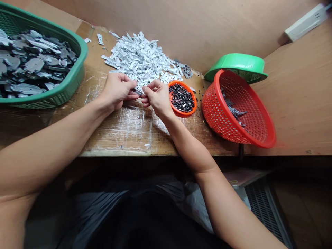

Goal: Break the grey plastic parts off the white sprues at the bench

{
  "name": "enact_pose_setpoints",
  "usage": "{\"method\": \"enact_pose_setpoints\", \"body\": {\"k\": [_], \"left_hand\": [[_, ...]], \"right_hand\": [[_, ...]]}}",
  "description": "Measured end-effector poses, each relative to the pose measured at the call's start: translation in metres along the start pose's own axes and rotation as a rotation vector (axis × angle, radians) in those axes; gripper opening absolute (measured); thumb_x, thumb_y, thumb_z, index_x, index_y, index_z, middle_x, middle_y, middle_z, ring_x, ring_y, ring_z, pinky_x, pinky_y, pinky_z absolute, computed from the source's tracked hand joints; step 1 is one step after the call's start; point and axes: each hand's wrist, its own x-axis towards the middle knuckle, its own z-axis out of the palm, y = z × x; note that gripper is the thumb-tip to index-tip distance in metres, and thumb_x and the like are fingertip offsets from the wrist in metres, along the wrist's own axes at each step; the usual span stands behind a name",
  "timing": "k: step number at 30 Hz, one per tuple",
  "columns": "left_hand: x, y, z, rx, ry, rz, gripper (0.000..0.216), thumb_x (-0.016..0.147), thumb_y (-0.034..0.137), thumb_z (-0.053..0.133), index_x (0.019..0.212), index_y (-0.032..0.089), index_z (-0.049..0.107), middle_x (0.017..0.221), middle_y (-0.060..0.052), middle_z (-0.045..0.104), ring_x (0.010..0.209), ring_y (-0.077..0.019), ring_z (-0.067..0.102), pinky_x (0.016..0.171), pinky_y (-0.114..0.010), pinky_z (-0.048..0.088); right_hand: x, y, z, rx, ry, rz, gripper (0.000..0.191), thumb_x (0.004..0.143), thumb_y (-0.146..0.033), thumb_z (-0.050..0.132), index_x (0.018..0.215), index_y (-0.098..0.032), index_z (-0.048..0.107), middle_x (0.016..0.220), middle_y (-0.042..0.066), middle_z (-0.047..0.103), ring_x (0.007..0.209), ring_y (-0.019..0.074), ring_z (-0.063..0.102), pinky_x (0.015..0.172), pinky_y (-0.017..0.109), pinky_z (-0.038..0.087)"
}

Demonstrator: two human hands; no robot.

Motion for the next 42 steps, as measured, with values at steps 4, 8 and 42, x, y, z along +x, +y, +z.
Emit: {"method": "enact_pose_setpoints", "body": {"k": [4, 8, 42], "left_hand": [[-0.002, -0.002, 0.000, -0.049, 0.000, 0.018, 0.042, 0.076, 0.029, 0.099, 0.081, 0.027, 0.057, 0.073, 0.004, 0.064, 0.082, -0.0192, 0.077, 0.093, -0.045, 0.067], [-0.001, -0.002, 0.000, -0.055, -0.002, 0.005, 0.046, 0.074, 0.025, 0.102, 0.079, 0.027, 0.056, 0.071, 0.005, 0.063, 0.082, -0.0187, 0.076, 0.088, -0.042, 0.066], [0.000, 0.009, -0.014, 0.094, -0.114, 0.011, 0.041, 0.073, 0.028, 0.102, 0.078, 0.026, 0.061, 0.066, -0.001, 0.067, 0.089, -0.0294, 0.082, 0.080, -0.044, 0.065]], "right_hand": [[0.002, 0.003, -0.002, 0.017, -0.044, -0.001, 0.037, 0.102, -0.044, 0.090, 0.115, -0.028, 0.060, 0.077, -0.006, 0.066, 0.064, 0.0106, 0.072, 0.052, 0.018, 0.056], [0.005, 0.008, -0.004, -0.014, -0.080, -0.006, 0.046, 0.097, -0.053, 0.094, 0.111, -0.029, 0.058, 0.077, -0.006, 0.065, 0.067, 0.0125, 0.071, 0.054, 0.021, 0.057], [-0.012, -0.013, -0.029, 0.104, -0.292, 0.303, 0.041, 0.095, -0.045, 0.098, 0.094, -0.022, 0.064, 0.081, 0.004, 0.082, 0.065, 0.0143, 0.078, 0.044, 0.016, 0.041]]}}
